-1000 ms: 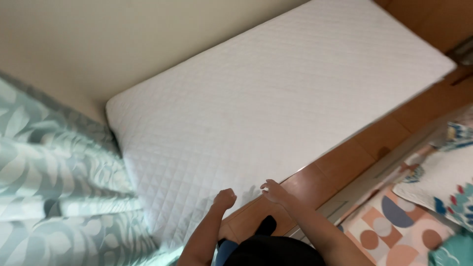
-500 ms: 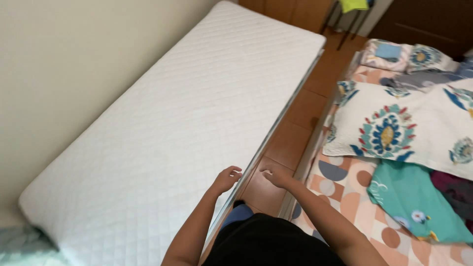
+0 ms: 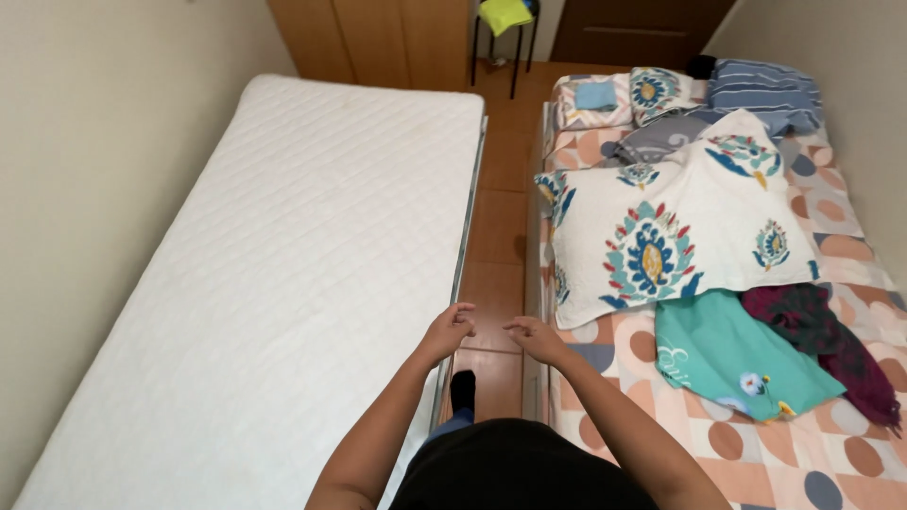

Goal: The recorder removes a bed protector and puts a new fitted sheet onto a mattress.

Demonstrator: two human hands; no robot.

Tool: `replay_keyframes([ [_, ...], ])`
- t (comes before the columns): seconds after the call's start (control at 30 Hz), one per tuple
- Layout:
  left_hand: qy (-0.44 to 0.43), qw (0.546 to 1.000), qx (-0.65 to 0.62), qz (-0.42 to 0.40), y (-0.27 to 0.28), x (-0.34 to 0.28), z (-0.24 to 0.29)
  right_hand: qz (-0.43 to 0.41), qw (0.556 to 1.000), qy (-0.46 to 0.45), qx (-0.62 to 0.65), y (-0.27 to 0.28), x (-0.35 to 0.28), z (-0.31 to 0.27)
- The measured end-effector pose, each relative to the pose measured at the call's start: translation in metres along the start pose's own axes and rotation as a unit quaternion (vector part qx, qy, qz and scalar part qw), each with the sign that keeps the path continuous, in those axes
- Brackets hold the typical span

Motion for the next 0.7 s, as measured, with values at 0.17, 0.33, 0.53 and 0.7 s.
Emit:
replay_keyframes([
  [0.17,0.008,0.998,0.000,-0.065,0.016,0.091,0.032,0.046,0.998,-0.030,0.023,0.048,0.047,-0.042],
  [0.33,0.014,0.995,-0.045,-0.091,0.027,0.161,0.049,0.079,0.994,-0.052,0.058,0.085,0.079,-0.074],
  [0.53,0.047,0.990,-0.098,-0.092,0.021,0.213,0.059,0.083,0.992,-0.099,0.010,0.113,0.109,-0.059],
  [0.7,0.036,0.982,-0.162,-0.090,0.011,0.254,0.036,0.075,0.992,-0.095,0.036,0.140,0.148,-0.033],
])
Point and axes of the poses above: each hand's wrist, its own x-axis towards the middle knuckle, its own y-axis out of the back of the hand, z = x × y, the point moved 7 cm from there along x, towards the middle knuckle, and after that the axes turned 12 degrees about -y, right-handed, at the moved point
